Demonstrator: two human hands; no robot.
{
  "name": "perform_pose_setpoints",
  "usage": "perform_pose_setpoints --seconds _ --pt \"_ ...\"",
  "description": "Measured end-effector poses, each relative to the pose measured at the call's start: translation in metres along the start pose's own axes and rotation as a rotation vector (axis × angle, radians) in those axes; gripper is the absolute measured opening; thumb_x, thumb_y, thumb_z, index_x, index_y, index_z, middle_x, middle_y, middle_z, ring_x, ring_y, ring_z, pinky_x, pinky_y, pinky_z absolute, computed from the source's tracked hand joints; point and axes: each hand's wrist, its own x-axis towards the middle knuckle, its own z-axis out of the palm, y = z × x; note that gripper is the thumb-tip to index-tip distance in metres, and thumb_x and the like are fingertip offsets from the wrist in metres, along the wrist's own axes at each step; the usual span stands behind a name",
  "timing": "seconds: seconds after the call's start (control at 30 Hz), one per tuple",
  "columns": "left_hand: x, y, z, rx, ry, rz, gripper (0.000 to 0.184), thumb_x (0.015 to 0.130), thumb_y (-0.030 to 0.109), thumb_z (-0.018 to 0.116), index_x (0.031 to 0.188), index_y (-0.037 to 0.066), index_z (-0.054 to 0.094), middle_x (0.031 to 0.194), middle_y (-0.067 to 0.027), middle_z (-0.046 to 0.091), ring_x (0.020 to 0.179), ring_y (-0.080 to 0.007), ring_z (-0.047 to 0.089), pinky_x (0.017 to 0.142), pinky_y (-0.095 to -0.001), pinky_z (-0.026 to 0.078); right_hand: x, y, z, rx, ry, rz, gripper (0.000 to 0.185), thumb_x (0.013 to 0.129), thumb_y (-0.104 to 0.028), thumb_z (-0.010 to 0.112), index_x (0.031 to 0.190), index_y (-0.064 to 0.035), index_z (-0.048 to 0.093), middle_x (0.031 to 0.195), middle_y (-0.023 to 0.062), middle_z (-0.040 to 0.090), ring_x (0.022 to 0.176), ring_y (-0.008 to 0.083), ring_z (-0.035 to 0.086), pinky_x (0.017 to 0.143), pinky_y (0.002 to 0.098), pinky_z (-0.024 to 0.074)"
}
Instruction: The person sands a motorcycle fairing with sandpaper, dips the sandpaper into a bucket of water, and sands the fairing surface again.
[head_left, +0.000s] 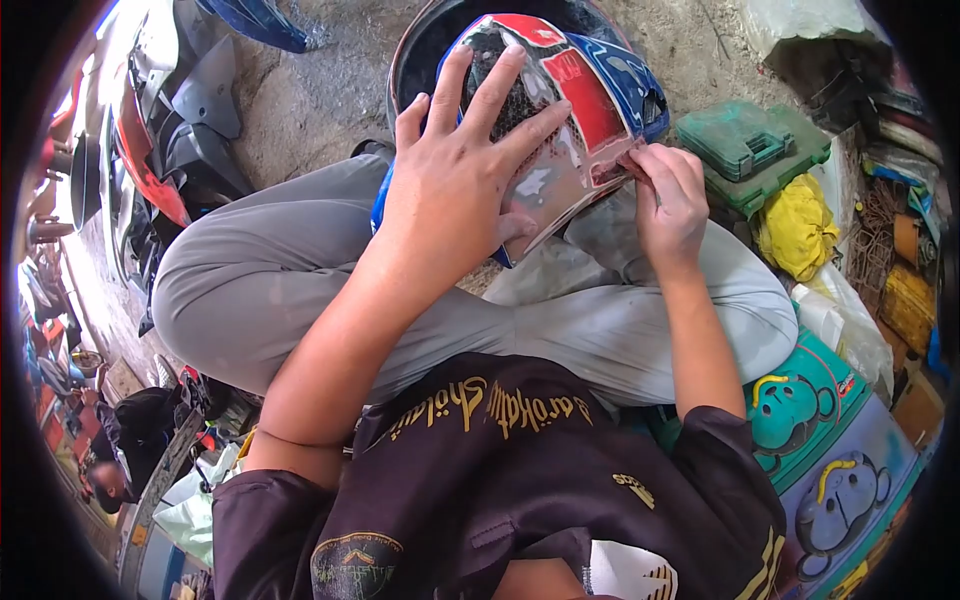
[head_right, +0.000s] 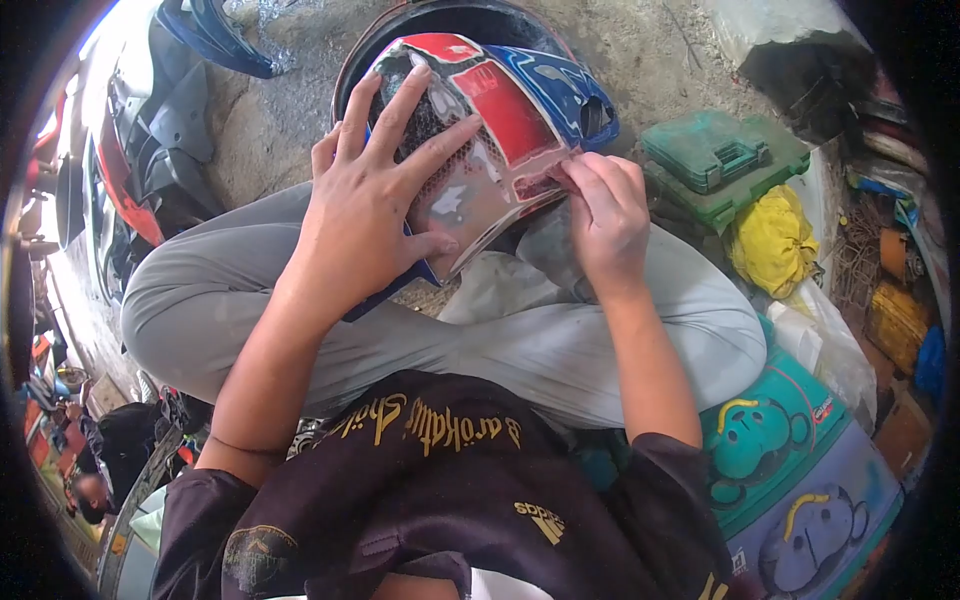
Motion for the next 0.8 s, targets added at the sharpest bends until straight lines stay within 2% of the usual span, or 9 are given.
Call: perform_pose_setpoints --seconds 0.17,0.27,0.37,0.43,0.57,0.67,0.8 --pt "-0.001 -0.001 0.001 -0.008 -0.003 -0.001 0.108 0.060 0.026 0.100 0.160 0.038 0.059 0.180 -0.0098 0.032 0.164 -0.0457 0.024 0.124 -0.0630 0.031 0.000 -0.007 0.005 -0.025 0.009 -0.059 0.028 0.087 0.009 0.075 0.113 -0.0003 0.077 0.113 0.0143 0.077 0.103 0.0366 0.071 0.093 0.0453 0.0590" --pt "-0.001 0.000 0.003 0.035 0.051 0.020 0.105 0.061 0.030 0.101 0.158 0.037 0.060 0.176 -0.0099 0.036 0.162 -0.0447 0.029 0.119 -0.0641 0.040 0.003 -0.003 0.005 -0.035 -0.008 -0.046 0.028 0.088 0.009 0.075 0.113 -0.0001 0.078 0.113 0.0144 0.077 0.104 0.0369 0.072 0.093 0.0456 0.0592" --pt "-0.001 -0.001 0.002 -0.002 0.001 0.002 0.109 0.059 0.026 0.100 0.160 0.038 0.059 0.180 -0.0095 0.032 0.164 -0.0462 0.023 0.125 -0.0625 0.031 0.002 -0.006 0.006 -0.027 -0.022 -0.063 0.028 0.088 0.010 0.073 0.114 0.0000 0.078 0.113 0.0151 0.077 0.103 0.0371 0.072 0.093 0.0456 0.0595" --pt "-0.001 -0.001 0.002 -0.003 0.005 0.006 0.110 0.059 0.027 0.100 0.160 0.037 0.059 0.179 -0.0094 0.032 0.164 -0.0463 0.024 0.124 -0.0626 0.032 0.004 0.007 0.004 -0.022 -0.047 -0.020 0.029 0.088 0.010 0.072 0.115 0.0002 0.079 0.112 0.0154 0.076 0.103 0.0369 0.072 0.092 0.0455 0.0598" --pt "-0.001 -0.001 0.003 0.006 0.017 0.007 0.110 0.058 0.026 0.100 0.160 0.038 0.059 0.179 -0.0093 0.033 0.164 -0.0463 0.024 0.124 -0.0626 0.032 0.003 -0.011 0.002 0.018 -0.031 -0.166 0.030 0.087 0.012 0.070 0.113 0.0001 0.079 0.112 0.0152 0.077 0.101 0.0364 0.073 0.091 0.0446 0.0605" --pt "-0.002 -0.001 0.003 0.007 0.018 0.009 0.110 0.059 0.025 0.099 0.160 0.038 0.059 0.179 -0.0095 0.033 0.164 -0.0465 0.024 0.123 -0.0624 0.032 0.007 0.013 0.002 -0.005 -0.028 -0.051 0.031 0.085 0.012 0.070 0.112 -0.0002 0.079 0.110 0.0138 0.078 0.100 0.0359 0.073 0.090 0.0447 0.0608" --pt "-0.002 0.000 0.004 0.036 0.027 0.007 0.108 0.060 0.027 0.100 0.159 0.038 0.059 0.178 -0.0097 0.034 0.163 -0.0461 0.026 0.121 -0.0627 0.035 0.004 -0.009 -0.002 0.031 -0.024 -0.177 0.028 0.086 0.013 0.069 0.109 0.0003 0.078 0.108 0.0143 0.078 0.097 0.0355 0.073 0.087 0.0439 0.0607"
